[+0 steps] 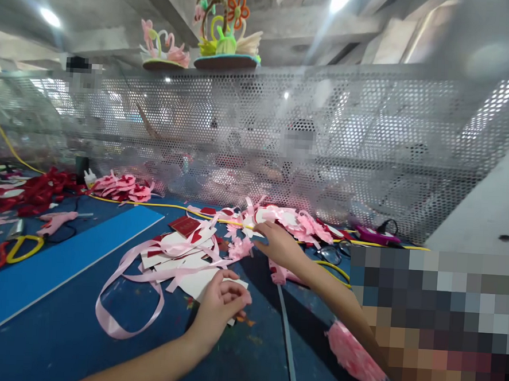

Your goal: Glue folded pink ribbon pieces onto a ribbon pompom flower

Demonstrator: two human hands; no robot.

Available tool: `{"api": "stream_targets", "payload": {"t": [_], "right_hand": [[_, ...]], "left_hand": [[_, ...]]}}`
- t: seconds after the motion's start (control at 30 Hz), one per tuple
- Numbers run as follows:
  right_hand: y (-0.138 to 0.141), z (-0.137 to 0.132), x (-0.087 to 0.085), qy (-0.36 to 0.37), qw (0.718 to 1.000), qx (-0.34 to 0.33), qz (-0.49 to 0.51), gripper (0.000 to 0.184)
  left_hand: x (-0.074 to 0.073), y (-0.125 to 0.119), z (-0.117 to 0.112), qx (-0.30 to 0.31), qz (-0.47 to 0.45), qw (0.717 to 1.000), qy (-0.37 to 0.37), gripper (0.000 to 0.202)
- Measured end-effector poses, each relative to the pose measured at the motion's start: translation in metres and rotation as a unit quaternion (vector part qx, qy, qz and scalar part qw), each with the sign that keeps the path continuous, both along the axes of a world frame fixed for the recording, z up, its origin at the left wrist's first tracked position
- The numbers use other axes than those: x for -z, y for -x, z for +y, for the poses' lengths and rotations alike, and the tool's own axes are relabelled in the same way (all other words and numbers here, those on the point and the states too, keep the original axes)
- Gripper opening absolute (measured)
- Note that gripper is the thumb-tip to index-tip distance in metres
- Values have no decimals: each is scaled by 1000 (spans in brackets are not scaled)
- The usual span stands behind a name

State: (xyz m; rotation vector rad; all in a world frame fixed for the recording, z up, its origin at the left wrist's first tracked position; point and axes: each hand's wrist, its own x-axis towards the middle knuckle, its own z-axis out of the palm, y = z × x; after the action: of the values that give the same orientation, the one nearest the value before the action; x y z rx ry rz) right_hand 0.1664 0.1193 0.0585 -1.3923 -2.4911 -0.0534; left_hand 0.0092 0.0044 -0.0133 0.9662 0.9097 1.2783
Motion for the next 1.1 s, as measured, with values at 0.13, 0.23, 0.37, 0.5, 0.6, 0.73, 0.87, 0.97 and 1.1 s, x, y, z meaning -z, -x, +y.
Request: {"api": "stream_targets", "payload": {"t": [0.13, 0.23, 0.37, 0.5, 0.6, 0.73, 0.87, 0.97, 1.1], "right_hand": [[-53, -31, 18, 0, 1000, 15, -25, 36], [-79, -43, 37, 3, 998, 38, -57, 55], [-81, -45, 53, -23, 996, 53, -75, 54], [-74, -48, 49, -60, 993, 55, -84, 39], [-75, -56, 43, -94, 990, 53, -86, 38], [-73, -73, 40, -120, 988, 41, -84, 36], [-60, -94, 45, -139, 987, -10, -80, 43], [-51, -106, 50, -163, 982, -64, -77, 47], [-47, -110, 57, -154, 981, -99, -68, 34]], "left_hand": [[-1, 0, 1, -20, 7, 1000, 16, 44], [0, 1, 3, -28, 11, 999, 18, 44], [1, 4, 6, -31, 21, 999, 6, 43], [0, 9, 13, -58, 53, 997, -25, 41], [-2, 13, 17, -68, 76, 994, -35, 42], [-3, 17, 19, -69, 86, 993, -33, 43], [-2, 20, 19, -66, 83, 993, -44, 45], [-1, 22, 19, -67, 88, 993, -52, 47], [2, 27, 23, -68, 95, 991, -61, 46]]}}
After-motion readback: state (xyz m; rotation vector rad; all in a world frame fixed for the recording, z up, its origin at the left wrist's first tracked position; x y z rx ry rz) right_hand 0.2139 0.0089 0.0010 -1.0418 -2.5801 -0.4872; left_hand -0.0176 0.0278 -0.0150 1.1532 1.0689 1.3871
